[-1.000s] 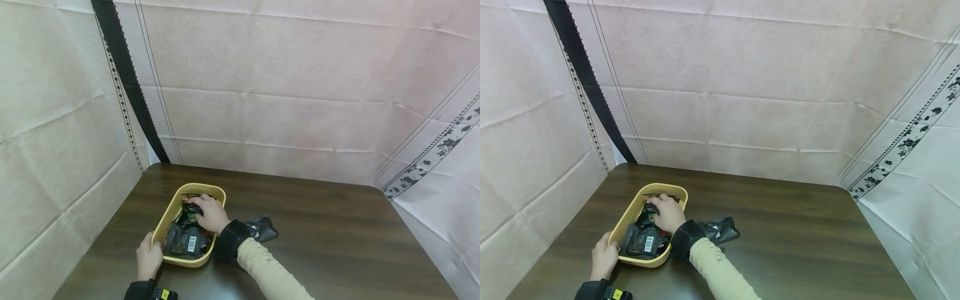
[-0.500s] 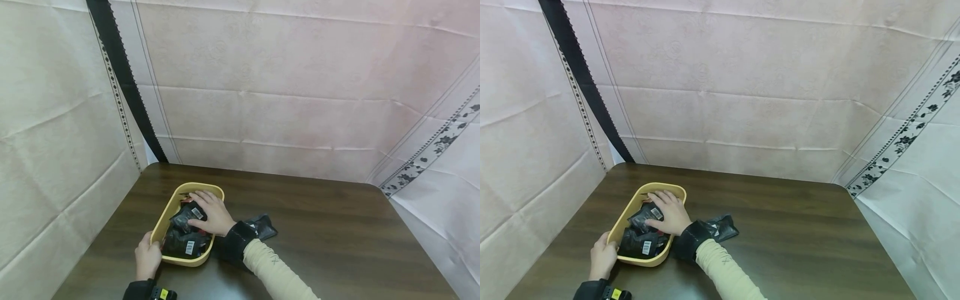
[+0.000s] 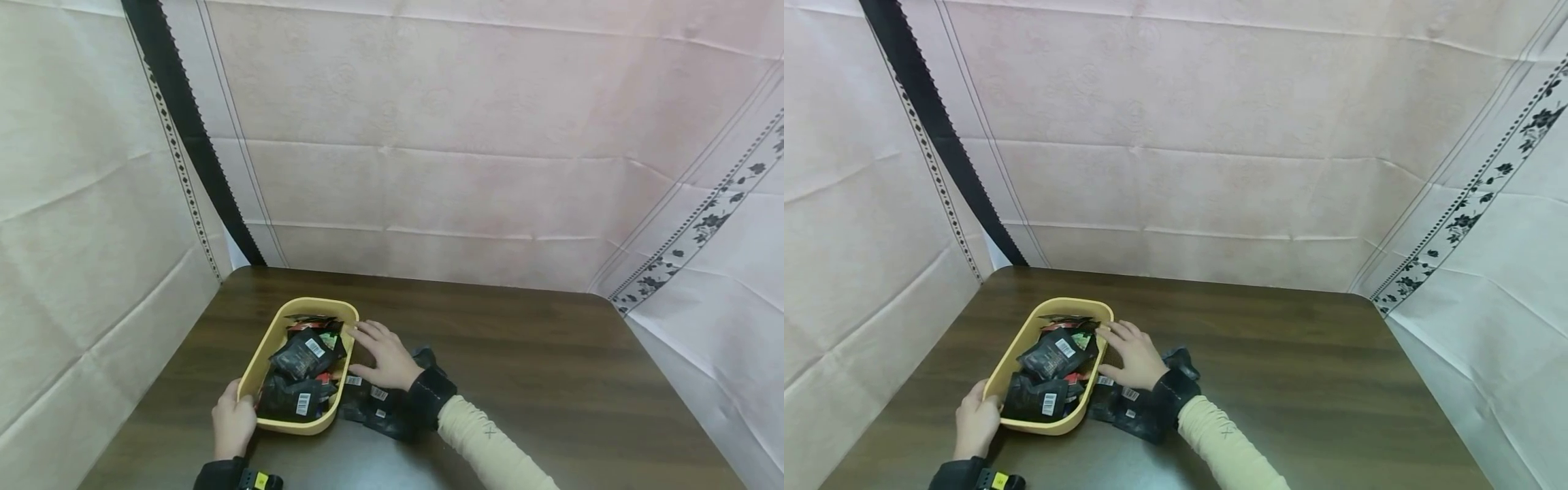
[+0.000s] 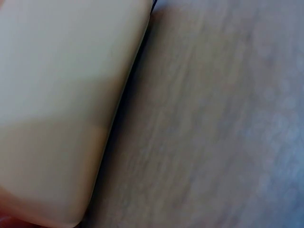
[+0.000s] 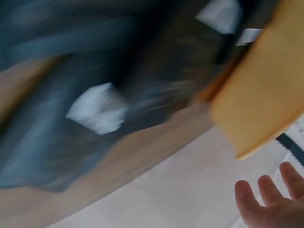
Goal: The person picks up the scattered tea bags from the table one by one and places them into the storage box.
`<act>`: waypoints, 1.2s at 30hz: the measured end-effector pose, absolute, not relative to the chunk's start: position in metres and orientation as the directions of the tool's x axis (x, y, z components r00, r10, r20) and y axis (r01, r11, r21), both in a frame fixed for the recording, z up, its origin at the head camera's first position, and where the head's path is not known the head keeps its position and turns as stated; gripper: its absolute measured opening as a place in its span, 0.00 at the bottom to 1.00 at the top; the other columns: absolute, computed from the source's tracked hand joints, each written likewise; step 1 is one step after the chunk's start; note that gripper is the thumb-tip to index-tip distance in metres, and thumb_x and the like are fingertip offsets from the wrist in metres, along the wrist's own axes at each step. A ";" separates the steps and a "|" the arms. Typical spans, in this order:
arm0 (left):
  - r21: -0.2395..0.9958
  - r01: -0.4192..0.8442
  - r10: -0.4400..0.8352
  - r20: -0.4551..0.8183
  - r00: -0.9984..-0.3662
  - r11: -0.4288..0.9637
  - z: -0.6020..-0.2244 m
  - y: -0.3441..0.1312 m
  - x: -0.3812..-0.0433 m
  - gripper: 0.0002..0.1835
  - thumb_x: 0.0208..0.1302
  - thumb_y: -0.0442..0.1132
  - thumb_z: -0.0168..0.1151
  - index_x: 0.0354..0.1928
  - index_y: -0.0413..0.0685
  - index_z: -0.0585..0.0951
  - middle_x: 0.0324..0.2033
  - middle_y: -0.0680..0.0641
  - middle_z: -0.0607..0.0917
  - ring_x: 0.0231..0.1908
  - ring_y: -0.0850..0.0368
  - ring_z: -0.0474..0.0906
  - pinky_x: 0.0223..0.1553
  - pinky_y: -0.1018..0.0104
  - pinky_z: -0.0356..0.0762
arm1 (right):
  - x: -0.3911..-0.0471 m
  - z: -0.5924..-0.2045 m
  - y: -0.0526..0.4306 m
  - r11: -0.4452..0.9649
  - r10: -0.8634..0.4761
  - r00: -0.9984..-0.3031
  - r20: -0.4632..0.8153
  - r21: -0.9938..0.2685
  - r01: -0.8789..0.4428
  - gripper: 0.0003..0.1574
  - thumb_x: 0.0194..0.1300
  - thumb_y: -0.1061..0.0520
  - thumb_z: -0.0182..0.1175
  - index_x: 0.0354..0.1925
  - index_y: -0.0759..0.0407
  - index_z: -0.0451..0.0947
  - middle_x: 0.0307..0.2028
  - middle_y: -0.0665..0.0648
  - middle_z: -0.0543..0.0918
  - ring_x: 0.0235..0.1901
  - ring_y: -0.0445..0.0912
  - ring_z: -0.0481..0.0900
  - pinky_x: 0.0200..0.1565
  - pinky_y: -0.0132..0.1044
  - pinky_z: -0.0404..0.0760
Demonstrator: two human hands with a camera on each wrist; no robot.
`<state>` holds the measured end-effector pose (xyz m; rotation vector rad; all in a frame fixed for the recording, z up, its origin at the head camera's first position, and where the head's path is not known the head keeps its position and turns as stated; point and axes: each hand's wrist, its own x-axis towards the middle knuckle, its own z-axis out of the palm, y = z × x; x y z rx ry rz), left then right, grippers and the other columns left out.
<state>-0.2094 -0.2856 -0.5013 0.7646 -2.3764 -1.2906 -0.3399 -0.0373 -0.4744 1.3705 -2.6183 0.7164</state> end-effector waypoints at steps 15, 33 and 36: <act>0.848 -0.316 -0.608 0.009 -0.794 0.425 -0.500 -0.286 -0.210 0.21 0.56 0.28 0.38 0.52 0.29 0.69 0.43 0.26 0.75 0.40 0.36 0.72 0.40 0.46 0.68 | -0.361 -0.529 0.050 0.635 -0.763 -0.644 -0.059 -0.261 -0.727 0.42 0.61 0.30 0.42 0.68 0.45 0.55 0.68 0.55 0.55 0.67 0.54 0.46 0.56 0.63 0.54; 0.847 -0.331 -0.596 -0.021 -0.802 0.415 -0.500 -0.286 -0.211 0.22 0.56 0.28 0.37 0.54 0.29 0.68 0.47 0.25 0.73 0.46 0.32 0.69 0.43 0.41 0.67 | -0.357 -0.538 0.069 0.694 -0.718 -0.691 0.085 0.019 -0.720 0.29 0.62 0.37 0.49 0.54 0.52 0.68 0.45 0.54 0.67 0.43 0.50 0.65 0.31 0.43 0.74; 0.849 -0.339 -0.593 -0.039 -0.805 0.405 -0.499 -0.285 -0.211 0.23 0.56 0.28 0.36 0.55 0.29 0.67 0.47 0.25 0.73 0.47 0.32 0.69 0.44 0.40 0.66 | -0.353 -0.539 0.069 0.662 -0.744 -0.650 0.153 0.038 -0.749 0.16 0.62 0.43 0.53 0.42 0.51 0.70 0.35 0.52 0.67 0.32 0.47 0.65 0.21 0.35 0.71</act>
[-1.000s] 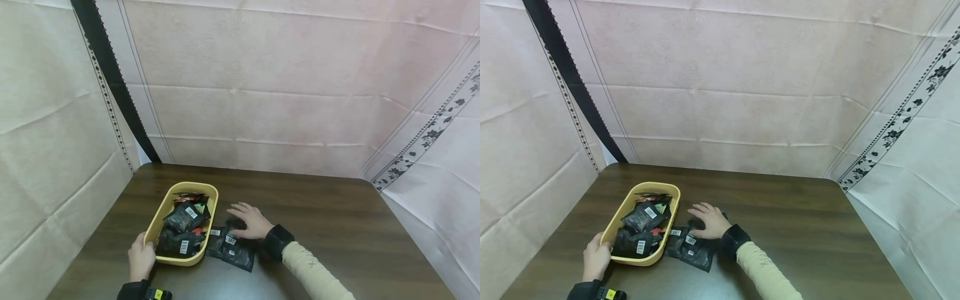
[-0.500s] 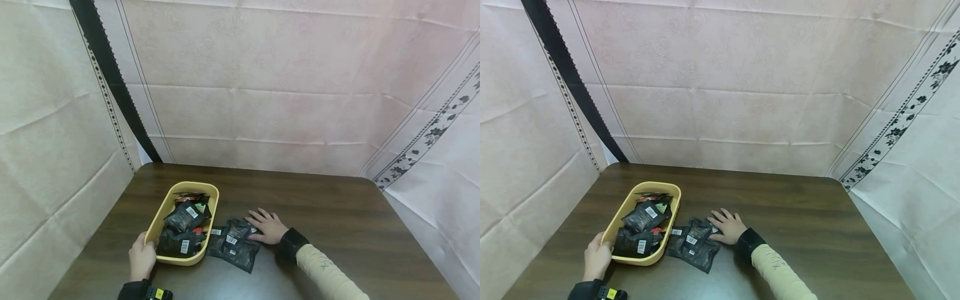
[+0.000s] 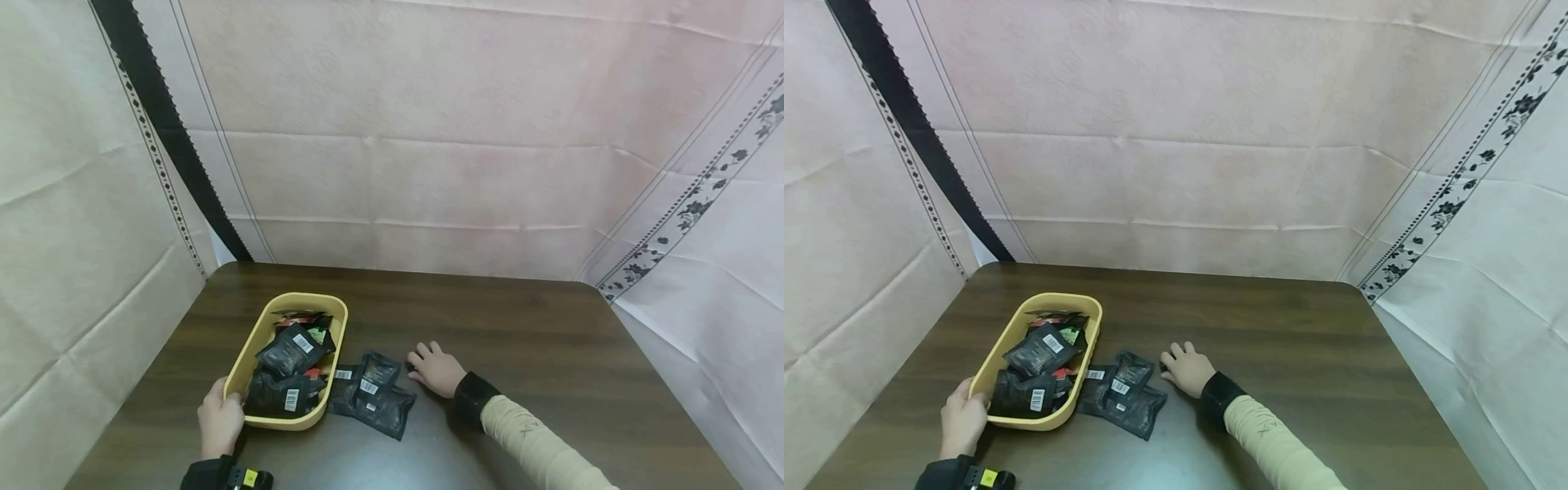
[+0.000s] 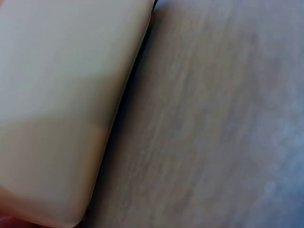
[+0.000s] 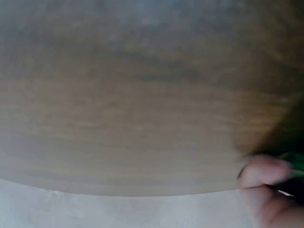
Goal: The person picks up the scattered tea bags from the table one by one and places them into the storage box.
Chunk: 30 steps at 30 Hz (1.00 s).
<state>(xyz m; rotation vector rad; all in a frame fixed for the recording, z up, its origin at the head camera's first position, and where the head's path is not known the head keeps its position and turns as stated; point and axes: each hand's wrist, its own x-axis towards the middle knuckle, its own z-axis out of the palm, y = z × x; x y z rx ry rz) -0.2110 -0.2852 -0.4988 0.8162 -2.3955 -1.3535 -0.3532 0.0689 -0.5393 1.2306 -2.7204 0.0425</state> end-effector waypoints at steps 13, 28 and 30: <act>0.860 -0.344 -0.599 -0.057 -0.799 0.377 -0.501 -0.286 -0.212 0.23 0.57 0.27 0.36 0.56 0.29 0.66 0.49 0.25 0.71 0.50 0.31 0.67 0.47 0.38 0.64 | -0.357 -0.527 0.055 0.761 -0.599 -0.749 0.284 -0.089 -0.642 0.12 0.61 0.57 0.55 0.22 0.57 0.72 0.12 0.49 0.69 0.12 0.42 0.68 0.13 0.37 0.68; 0.855 -0.311 -0.590 -0.007 -0.808 0.415 -0.499 -0.286 -0.210 0.22 0.57 0.27 0.37 0.55 0.29 0.67 0.47 0.25 0.73 0.46 0.34 0.69 0.44 0.41 0.66 | -0.342 -0.447 -0.046 0.581 -0.690 -0.583 0.428 -0.153 -0.800 0.14 0.65 0.57 0.51 0.22 0.56 0.68 0.13 0.45 0.62 0.13 0.36 0.63 0.15 0.27 0.61; 0.860 -0.304 -0.585 -0.008 -0.811 0.409 -0.500 -0.284 -0.209 0.22 0.58 0.27 0.37 0.55 0.29 0.67 0.48 0.25 0.73 0.46 0.34 0.69 0.45 0.42 0.66 | -0.340 -0.441 -0.058 0.563 -0.704 -0.563 0.432 -0.143 -0.814 0.15 0.66 0.57 0.51 0.22 0.56 0.68 0.14 0.45 0.62 0.13 0.37 0.63 0.15 0.26 0.61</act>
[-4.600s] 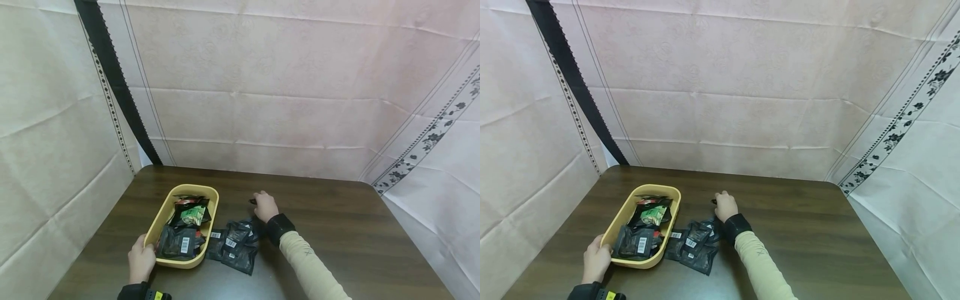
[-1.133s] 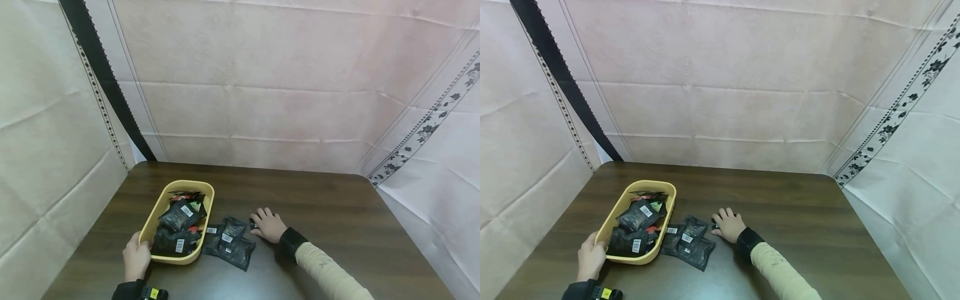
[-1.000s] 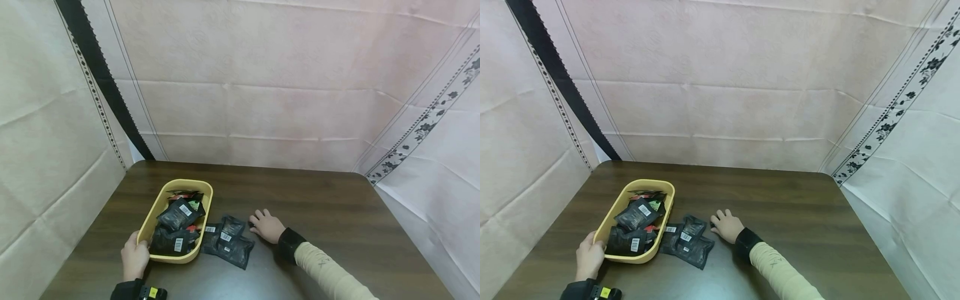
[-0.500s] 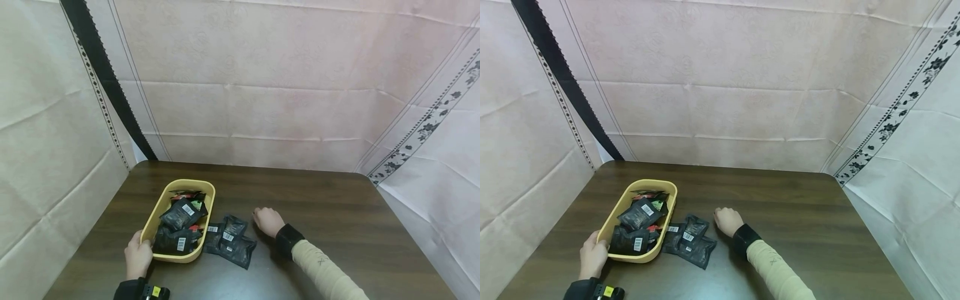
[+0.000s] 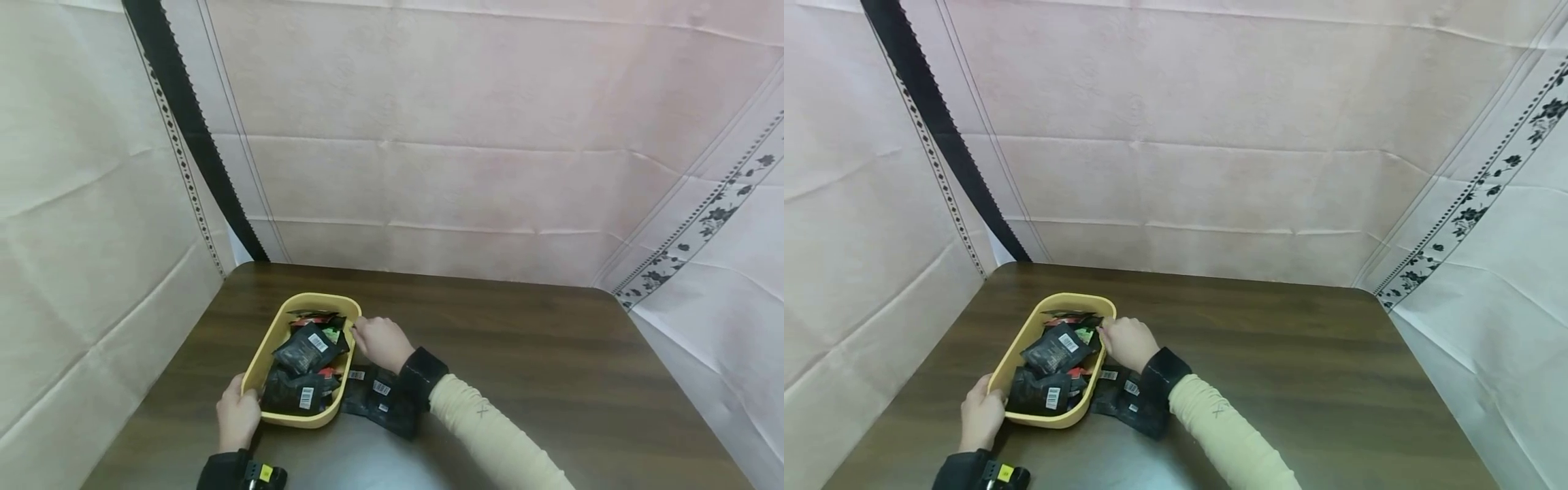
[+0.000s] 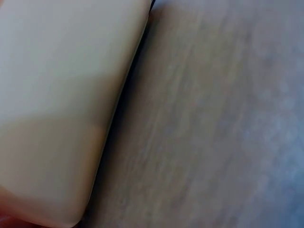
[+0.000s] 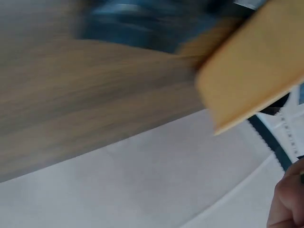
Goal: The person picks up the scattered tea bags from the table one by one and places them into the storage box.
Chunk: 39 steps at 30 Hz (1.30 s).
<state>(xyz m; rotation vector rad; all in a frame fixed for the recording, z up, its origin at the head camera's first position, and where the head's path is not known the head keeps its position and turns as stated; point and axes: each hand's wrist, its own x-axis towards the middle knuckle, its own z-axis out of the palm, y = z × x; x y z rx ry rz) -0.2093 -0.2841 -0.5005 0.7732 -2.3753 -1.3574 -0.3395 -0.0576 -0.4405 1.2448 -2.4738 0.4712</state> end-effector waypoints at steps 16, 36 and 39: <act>0.854 -0.253 -0.573 0.062 -0.817 0.454 -0.513 -0.272 -0.216 0.19 0.56 0.27 0.39 0.49 0.30 0.72 0.39 0.30 0.79 0.38 0.39 0.74 0.38 0.49 0.69 | -0.371 -0.437 -0.116 0.629 -0.722 -0.603 0.340 -0.041 -0.776 0.18 0.67 0.50 0.49 0.22 0.53 0.71 0.15 0.47 0.68 0.16 0.40 0.70 0.17 0.32 0.69; 0.860 -0.270 -0.611 0.060 -0.789 0.433 -0.507 -0.277 -0.210 0.19 0.54 0.25 0.41 0.48 0.30 0.73 0.35 0.33 0.81 0.35 0.42 0.75 0.37 0.50 0.70 | -0.405 -0.438 -0.160 0.589 -0.722 -0.674 0.152 -0.376 -0.716 0.30 0.72 0.43 0.32 0.56 0.56 0.72 0.49 0.55 0.78 0.52 0.47 0.73 0.54 0.39 0.69; 0.858 -0.274 -0.618 0.063 -0.784 0.435 -0.505 -0.284 -0.209 0.20 0.55 0.25 0.41 0.49 0.30 0.73 0.38 0.31 0.80 0.38 0.38 0.75 0.40 0.45 0.69 | -0.406 -0.433 -0.162 0.582 -0.710 -0.680 0.185 -0.390 -0.714 0.30 0.72 0.44 0.31 0.56 0.56 0.72 0.50 0.55 0.78 0.52 0.47 0.73 0.54 0.39 0.69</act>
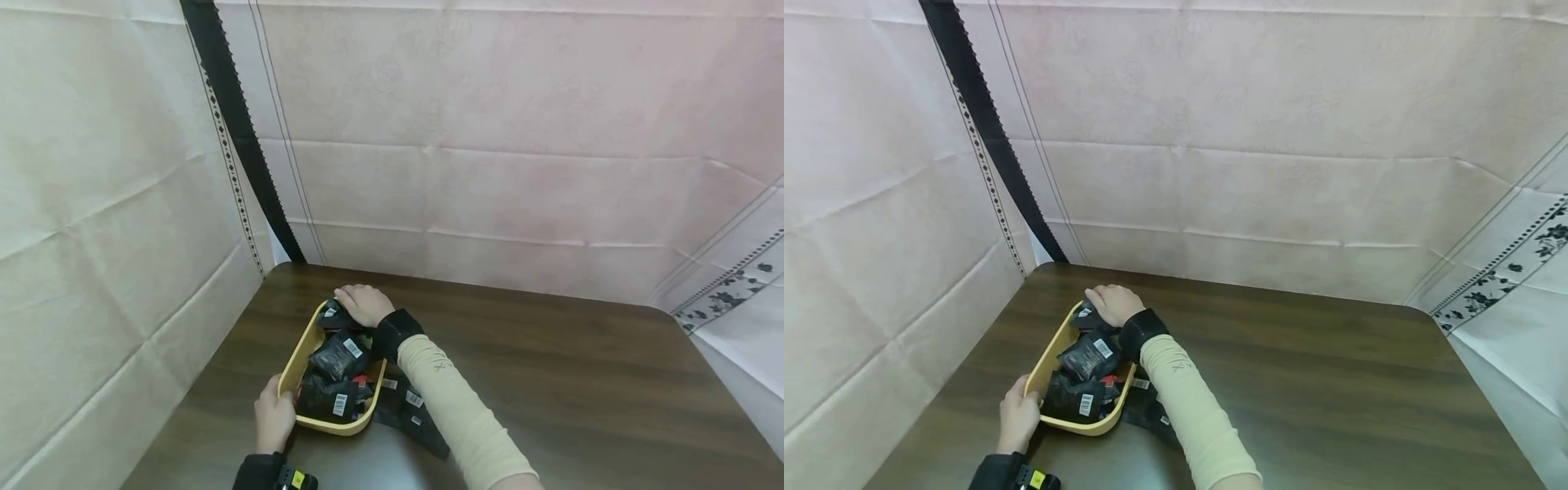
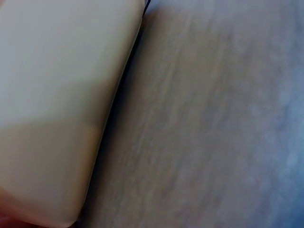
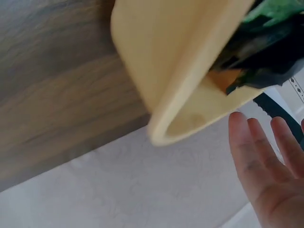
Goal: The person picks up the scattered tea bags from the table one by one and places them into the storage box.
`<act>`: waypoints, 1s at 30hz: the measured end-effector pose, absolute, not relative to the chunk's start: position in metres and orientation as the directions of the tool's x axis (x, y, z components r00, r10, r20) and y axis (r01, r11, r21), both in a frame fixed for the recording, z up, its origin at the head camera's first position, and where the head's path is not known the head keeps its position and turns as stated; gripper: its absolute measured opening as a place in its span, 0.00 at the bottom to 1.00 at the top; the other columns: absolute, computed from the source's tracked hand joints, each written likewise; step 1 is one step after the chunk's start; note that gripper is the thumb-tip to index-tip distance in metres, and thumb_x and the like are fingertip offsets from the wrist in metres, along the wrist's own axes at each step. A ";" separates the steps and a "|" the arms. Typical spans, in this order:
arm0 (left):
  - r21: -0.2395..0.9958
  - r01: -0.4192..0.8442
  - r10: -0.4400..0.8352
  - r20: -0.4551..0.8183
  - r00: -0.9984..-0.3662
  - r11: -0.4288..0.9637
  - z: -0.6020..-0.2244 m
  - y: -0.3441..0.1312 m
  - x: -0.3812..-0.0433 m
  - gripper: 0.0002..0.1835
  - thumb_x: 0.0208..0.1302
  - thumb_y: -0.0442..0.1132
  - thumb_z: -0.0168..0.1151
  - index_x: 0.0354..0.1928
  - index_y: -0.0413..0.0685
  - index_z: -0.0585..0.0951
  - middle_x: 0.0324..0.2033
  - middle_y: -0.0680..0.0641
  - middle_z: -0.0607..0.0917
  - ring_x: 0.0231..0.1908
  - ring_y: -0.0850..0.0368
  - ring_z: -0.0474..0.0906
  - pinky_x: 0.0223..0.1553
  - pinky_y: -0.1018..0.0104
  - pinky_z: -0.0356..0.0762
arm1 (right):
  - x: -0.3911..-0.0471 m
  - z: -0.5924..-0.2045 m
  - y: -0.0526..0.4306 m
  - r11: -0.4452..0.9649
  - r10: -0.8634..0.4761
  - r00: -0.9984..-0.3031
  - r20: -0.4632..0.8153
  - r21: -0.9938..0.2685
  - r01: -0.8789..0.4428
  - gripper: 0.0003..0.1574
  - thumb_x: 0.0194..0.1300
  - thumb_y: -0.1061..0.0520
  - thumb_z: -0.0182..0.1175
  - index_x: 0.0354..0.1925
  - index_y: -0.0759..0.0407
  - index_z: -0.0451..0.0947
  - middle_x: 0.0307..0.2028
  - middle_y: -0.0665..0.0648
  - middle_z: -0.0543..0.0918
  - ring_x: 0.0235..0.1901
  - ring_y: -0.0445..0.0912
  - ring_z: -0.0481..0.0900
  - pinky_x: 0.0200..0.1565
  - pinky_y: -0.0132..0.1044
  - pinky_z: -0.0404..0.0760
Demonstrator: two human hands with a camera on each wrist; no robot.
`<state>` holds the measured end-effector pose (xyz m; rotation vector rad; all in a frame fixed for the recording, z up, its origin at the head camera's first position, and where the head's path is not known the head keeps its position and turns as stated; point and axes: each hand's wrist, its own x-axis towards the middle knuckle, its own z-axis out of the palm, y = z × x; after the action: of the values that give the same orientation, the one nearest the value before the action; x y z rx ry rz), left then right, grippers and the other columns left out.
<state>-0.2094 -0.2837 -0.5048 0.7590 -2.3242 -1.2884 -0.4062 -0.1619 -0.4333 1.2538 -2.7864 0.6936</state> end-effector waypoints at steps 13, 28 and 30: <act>0.864 -0.267 -0.602 0.051 -0.797 0.427 -0.503 -0.284 -0.207 0.20 0.57 0.26 0.39 0.51 0.31 0.72 0.41 0.29 0.77 0.40 0.38 0.73 0.40 0.47 0.68 | -0.388 -0.432 -0.110 0.495 -0.760 -0.606 0.234 -0.396 -0.774 0.26 0.72 0.48 0.36 0.56 0.59 0.72 0.51 0.57 0.76 0.53 0.47 0.72 0.54 0.39 0.69; 0.871 -0.272 -0.602 0.034 -0.798 0.409 -0.504 -0.284 -0.211 0.21 0.57 0.27 0.38 0.52 0.30 0.70 0.44 0.27 0.76 0.41 0.37 0.73 0.41 0.48 0.68 | -0.366 -0.473 -0.026 0.527 -0.788 -0.573 0.226 -0.235 -0.817 0.28 0.65 0.41 0.49 0.55 0.57 0.72 0.52 0.58 0.75 0.50 0.49 0.74 0.48 0.43 0.74; 0.873 -0.271 -0.600 0.030 -0.800 0.406 -0.503 -0.282 -0.210 0.21 0.57 0.27 0.38 0.52 0.30 0.70 0.44 0.27 0.75 0.42 0.37 0.72 0.41 0.47 0.68 | -0.360 -0.482 -0.018 0.552 -0.803 -0.577 0.151 -0.177 -0.815 0.37 0.59 0.35 0.52 0.58 0.56 0.69 0.55 0.59 0.72 0.53 0.51 0.70 0.49 0.44 0.73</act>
<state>-0.2104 -0.2815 -0.5027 0.7530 -2.3280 -1.3511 -0.3601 -0.0179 -0.4825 1.4193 -2.7205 0.3531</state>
